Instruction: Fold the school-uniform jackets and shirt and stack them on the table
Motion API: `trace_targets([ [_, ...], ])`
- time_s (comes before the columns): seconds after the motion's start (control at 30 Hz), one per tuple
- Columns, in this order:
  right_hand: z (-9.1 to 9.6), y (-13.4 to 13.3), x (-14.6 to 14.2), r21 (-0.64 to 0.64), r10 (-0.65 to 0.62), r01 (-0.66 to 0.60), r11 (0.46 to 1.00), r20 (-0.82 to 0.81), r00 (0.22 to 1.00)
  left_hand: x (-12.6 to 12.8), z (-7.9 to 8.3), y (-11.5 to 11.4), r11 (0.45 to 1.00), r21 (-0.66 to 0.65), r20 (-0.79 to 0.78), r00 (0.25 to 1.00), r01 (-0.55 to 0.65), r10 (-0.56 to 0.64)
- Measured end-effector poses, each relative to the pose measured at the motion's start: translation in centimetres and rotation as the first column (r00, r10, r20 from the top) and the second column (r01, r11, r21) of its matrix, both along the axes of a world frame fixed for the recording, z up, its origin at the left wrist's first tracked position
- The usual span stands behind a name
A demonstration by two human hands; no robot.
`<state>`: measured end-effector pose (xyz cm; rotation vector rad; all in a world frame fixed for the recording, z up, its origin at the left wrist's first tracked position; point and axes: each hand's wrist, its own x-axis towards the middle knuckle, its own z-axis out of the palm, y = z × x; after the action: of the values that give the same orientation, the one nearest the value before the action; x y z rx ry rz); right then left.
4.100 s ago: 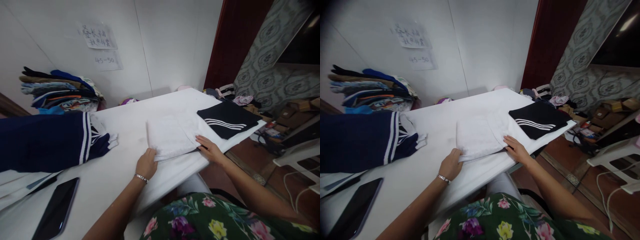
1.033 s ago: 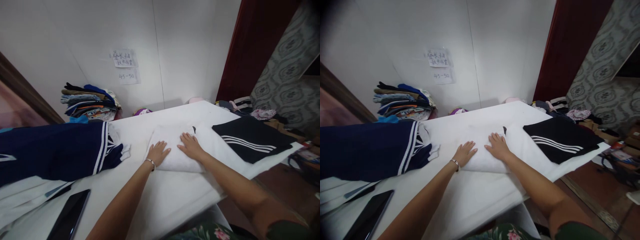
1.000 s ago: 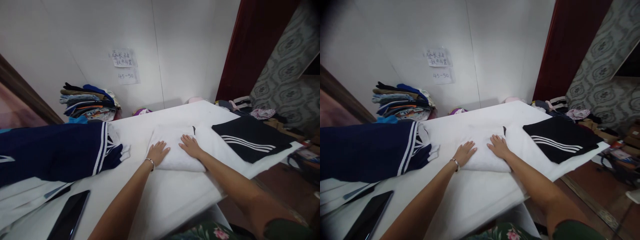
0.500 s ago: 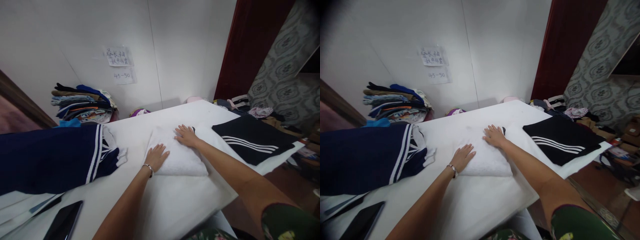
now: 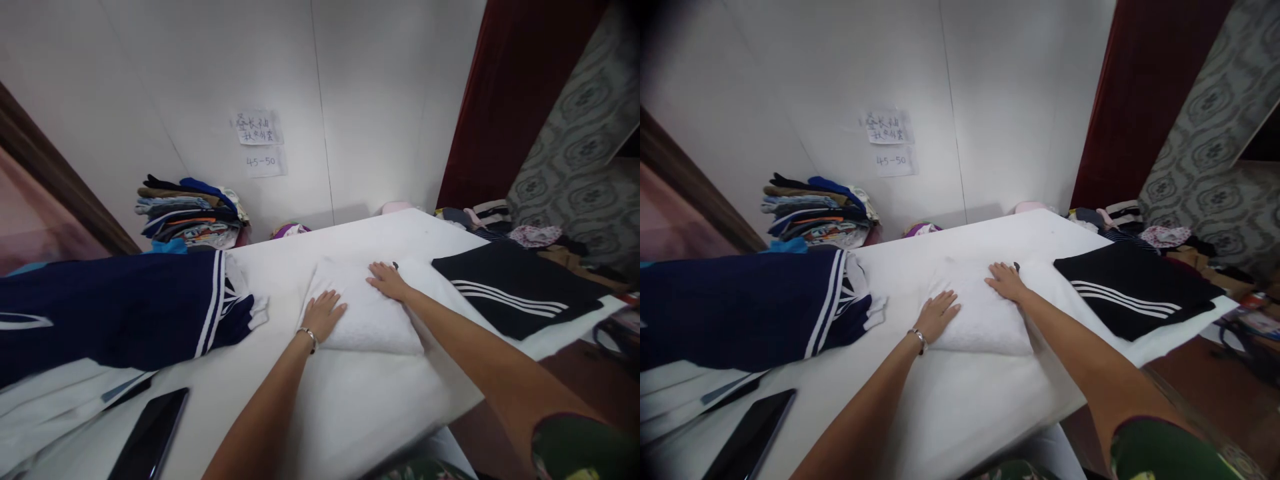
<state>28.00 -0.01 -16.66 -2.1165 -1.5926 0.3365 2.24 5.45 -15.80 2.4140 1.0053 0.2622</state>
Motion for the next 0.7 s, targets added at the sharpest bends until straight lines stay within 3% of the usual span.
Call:
trace_targets([
  [0.1, -0.7, -3.0, 0.2, 0.151, -0.208, 0.267, 0.952, -0.325, 0.923, -0.2, 0.2, -0.2, 1.000, -0.001, 0.034, 0.999, -0.008, 0.008],
  [0.17, -1.2, -5.3, 0.0, 0.137, -0.291, 0.428, 0.893, -0.550, 0.783, -0.5, 0.4, -0.6, 0.999, 0.035, 0.072, 0.997, -0.038, 0.035],
  [0.27, -1.5, -8.0, -0.5, 0.045, -0.245, 0.490, 0.870, -0.824, 0.511, -1.4, 0.9, -1.9, 0.986, 0.147, 0.204, 0.978, -0.080, 0.049],
  [0.37, -0.8, -9.2, -1.1, -0.036, -0.163, 0.392, 0.919, -0.941, 0.296, -2.7, 0.8, -3.3, 0.970, 0.219, 0.340, 0.940, -0.109, 0.029],
  [0.5, 0.8, -8.6, -1.4, -0.121, -0.129, 0.174, 0.977, -0.991, 0.038, -4.3, -0.3, -3.4, 0.961, 0.209, 0.402, 0.912, -0.182, 0.086],
  [0.6, 1.5, -7.6, -1.7, -0.154, -0.148, 0.070, 0.986, -0.985, -0.083, -5.2, -1.6, -2.1, 0.949, 0.181, 0.453, 0.878, -0.260, 0.154],
  [0.7, 1.6, -6.7, -2.2, -0.177, -0.175, 0.000, 0.984, -0.974, -0.144, -5.9, -2.5, -0.4, 0.926, 0.132, 0.501, 0.830, -0.354, 0.246],
])
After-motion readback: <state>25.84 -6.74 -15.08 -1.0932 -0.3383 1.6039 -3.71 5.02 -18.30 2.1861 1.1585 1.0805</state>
